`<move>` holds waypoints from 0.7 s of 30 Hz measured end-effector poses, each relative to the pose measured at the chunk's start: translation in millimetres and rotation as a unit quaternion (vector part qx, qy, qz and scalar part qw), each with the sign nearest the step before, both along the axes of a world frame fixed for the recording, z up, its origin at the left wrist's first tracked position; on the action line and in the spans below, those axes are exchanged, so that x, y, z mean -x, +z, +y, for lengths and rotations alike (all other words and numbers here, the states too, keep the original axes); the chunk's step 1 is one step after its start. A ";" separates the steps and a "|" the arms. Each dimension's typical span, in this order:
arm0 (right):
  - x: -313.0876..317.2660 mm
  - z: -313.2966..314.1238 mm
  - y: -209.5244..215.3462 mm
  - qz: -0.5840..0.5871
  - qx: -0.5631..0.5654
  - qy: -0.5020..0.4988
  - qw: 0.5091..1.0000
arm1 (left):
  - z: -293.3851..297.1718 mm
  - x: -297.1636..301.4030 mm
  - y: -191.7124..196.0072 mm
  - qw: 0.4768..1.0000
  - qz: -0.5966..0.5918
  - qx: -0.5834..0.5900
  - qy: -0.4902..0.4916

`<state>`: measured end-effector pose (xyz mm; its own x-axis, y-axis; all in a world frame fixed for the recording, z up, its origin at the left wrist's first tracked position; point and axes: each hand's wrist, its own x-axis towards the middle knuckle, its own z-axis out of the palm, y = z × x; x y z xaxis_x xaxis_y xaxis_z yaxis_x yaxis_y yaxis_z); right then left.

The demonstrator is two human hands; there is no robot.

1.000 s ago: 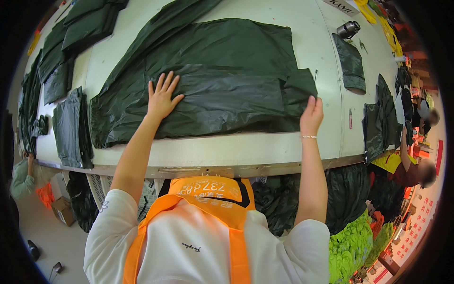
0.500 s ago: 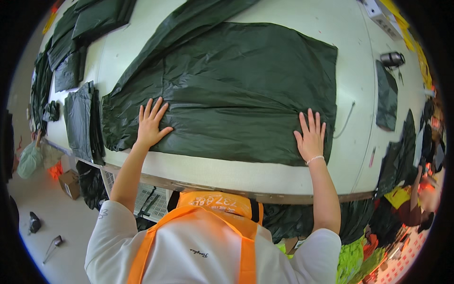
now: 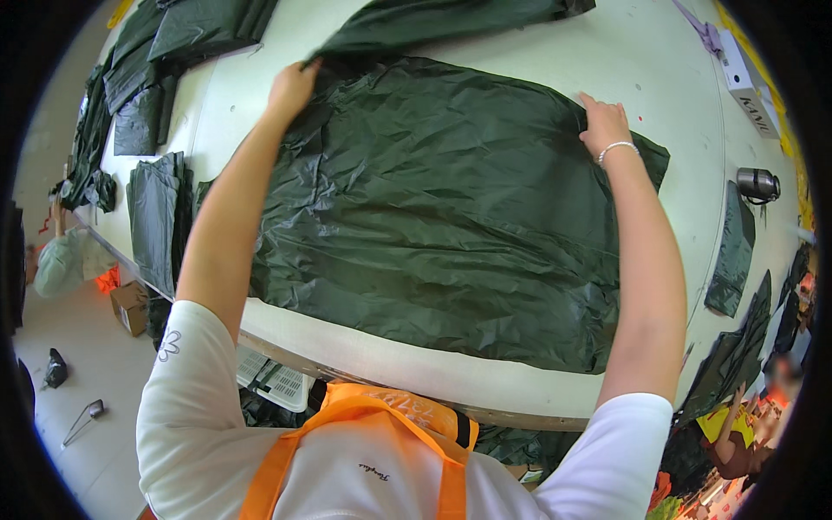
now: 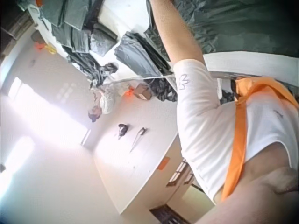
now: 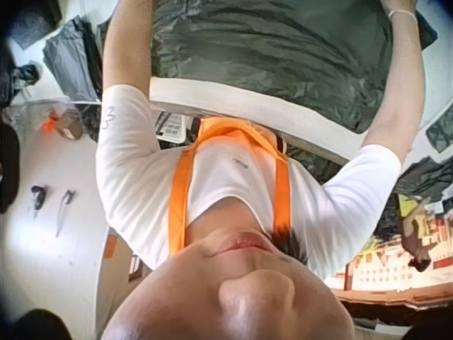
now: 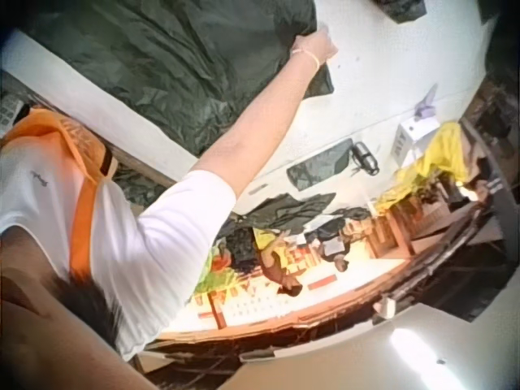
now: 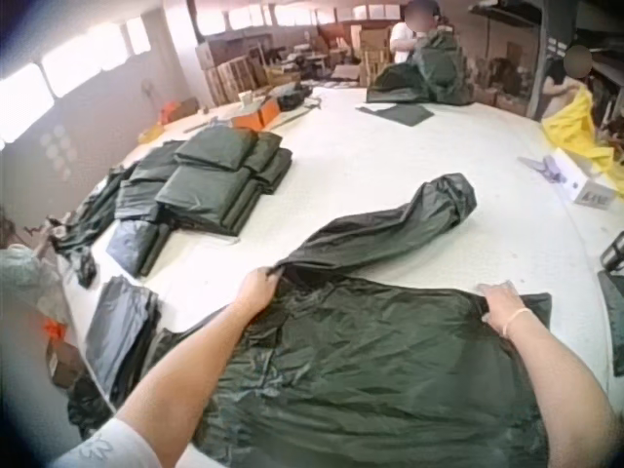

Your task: The person folds a dark green jacket on a white table. They smooth the fabric, fold the sleeves inward, fold the jacket in half, and then fold it again into a compact rectangle. The folded jacket is placed on a stack of similar folded jackets.

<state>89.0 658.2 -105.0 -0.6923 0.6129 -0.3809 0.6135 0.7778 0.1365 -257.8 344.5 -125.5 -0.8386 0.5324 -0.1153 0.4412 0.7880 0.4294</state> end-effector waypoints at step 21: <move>-273.8 -272.3 -0.6 0.254 0.070 0.043 0.964 | -322.8 -173.9 3.9 0.954 0.123 0.035 -0.272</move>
